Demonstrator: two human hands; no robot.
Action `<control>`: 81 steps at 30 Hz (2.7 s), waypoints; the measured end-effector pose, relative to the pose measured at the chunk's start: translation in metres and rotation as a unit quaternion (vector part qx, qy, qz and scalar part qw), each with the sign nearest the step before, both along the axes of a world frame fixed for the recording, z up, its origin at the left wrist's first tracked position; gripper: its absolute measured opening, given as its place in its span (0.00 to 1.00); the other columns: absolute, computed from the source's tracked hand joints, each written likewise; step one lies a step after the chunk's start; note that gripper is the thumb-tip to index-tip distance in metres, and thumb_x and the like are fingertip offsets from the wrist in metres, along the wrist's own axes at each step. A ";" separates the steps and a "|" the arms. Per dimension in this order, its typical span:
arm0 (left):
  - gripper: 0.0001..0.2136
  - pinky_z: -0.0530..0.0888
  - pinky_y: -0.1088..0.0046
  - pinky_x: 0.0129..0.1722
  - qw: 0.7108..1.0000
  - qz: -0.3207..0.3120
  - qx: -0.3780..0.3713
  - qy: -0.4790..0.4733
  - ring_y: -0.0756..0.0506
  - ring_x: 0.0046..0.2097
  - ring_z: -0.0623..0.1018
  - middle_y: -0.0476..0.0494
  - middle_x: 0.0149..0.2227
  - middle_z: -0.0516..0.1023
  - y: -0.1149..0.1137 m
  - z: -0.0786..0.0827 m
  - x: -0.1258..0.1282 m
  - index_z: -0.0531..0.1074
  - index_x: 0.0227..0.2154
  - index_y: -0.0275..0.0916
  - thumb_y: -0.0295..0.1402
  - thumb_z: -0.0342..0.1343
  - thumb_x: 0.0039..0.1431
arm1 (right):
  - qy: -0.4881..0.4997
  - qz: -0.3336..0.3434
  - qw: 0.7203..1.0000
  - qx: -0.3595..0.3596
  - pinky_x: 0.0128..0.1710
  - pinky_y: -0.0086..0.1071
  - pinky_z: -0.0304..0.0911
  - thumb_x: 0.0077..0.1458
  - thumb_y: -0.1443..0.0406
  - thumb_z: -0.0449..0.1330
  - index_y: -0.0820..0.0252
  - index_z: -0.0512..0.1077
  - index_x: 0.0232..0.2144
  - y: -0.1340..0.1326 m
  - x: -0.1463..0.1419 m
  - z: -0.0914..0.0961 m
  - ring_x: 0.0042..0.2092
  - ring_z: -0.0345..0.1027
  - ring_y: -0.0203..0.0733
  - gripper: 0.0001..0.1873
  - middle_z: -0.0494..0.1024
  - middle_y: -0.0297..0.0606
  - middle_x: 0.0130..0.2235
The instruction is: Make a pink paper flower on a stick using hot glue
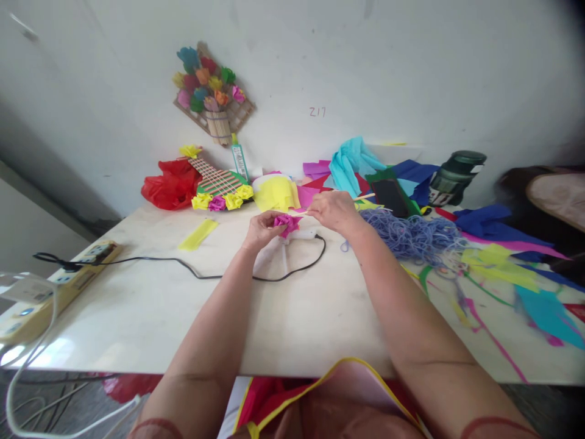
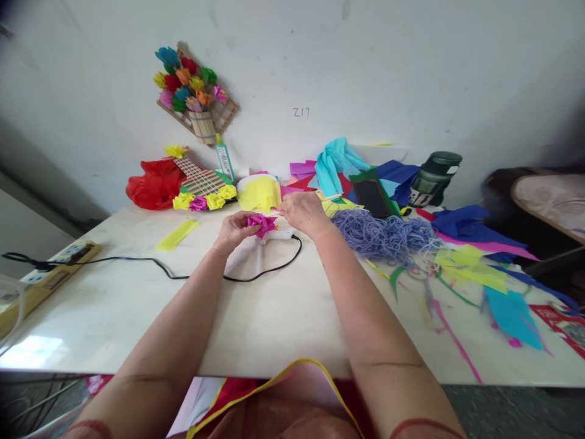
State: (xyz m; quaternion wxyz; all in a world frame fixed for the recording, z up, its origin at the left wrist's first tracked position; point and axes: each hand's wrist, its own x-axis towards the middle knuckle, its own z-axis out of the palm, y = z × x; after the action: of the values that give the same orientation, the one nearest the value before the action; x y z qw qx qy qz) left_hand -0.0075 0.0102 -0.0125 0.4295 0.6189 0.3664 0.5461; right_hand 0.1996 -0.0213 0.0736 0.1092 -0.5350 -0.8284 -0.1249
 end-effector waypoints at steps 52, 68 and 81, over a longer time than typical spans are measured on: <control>0.28 0.74 0.71 0.34 0.986 0.005 -0.042 -0.162 0.49 0.30 0.78 0.49 0.29 0.80 0.005 -0.004 0.002 0.75 0.43 0.38 0.36 0.72 0.34 | 0.478 0.007 0.867 -0.143 0.30 0.30 0.59 0.49 0.59 0.61 0.62 0.73 0.25 0.026 0.000 -0.028 0.29 0.64 0.36 0.11 0.74 0.34 0.26; 0.25 0.73 0.74 0.32 0.972 -0.064 -0.094 -0.207 0.50 0.31 0.78 0.49 0.32 0.80 -0.001 -0.001 0.014 0.74 0.42 0.38 0.33 0.71 0.36 | 0.590 -0.015 0.786 -0.185 0.28 0.30 0.49 0.38 0.62 0.62 0.59 0.65 0.16 0.030 -0.017 -0.045 0.25 0.52 0.31 0.09 0.61 0.25 0.18; 0.23 0.74 0.74 0.32 0.972 -0.107 -0.127 -0.164 0.49 0.30 0.79 0.49 0.31 0.80 -0.004 0.000 0.011 0.73 0.41 0.37 0.32 0.69 0.37 | 0.588 -0.002 0.789 -0.178 0.30 0.30 0.54 0.40 0.63 0.63 0.61 0.70 0.19 0.034 -0.014 -0.048 0.25 0.57 0.33 0.07 0.65 0.26 0.19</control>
State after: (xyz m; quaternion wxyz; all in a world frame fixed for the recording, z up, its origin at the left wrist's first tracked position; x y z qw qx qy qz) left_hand 0.0033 0.0058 -0.0121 0.6146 0.4973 0.2890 0.5398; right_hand 0.1856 0.0129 0.0259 0.4780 -0.5162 -0.6106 0.3637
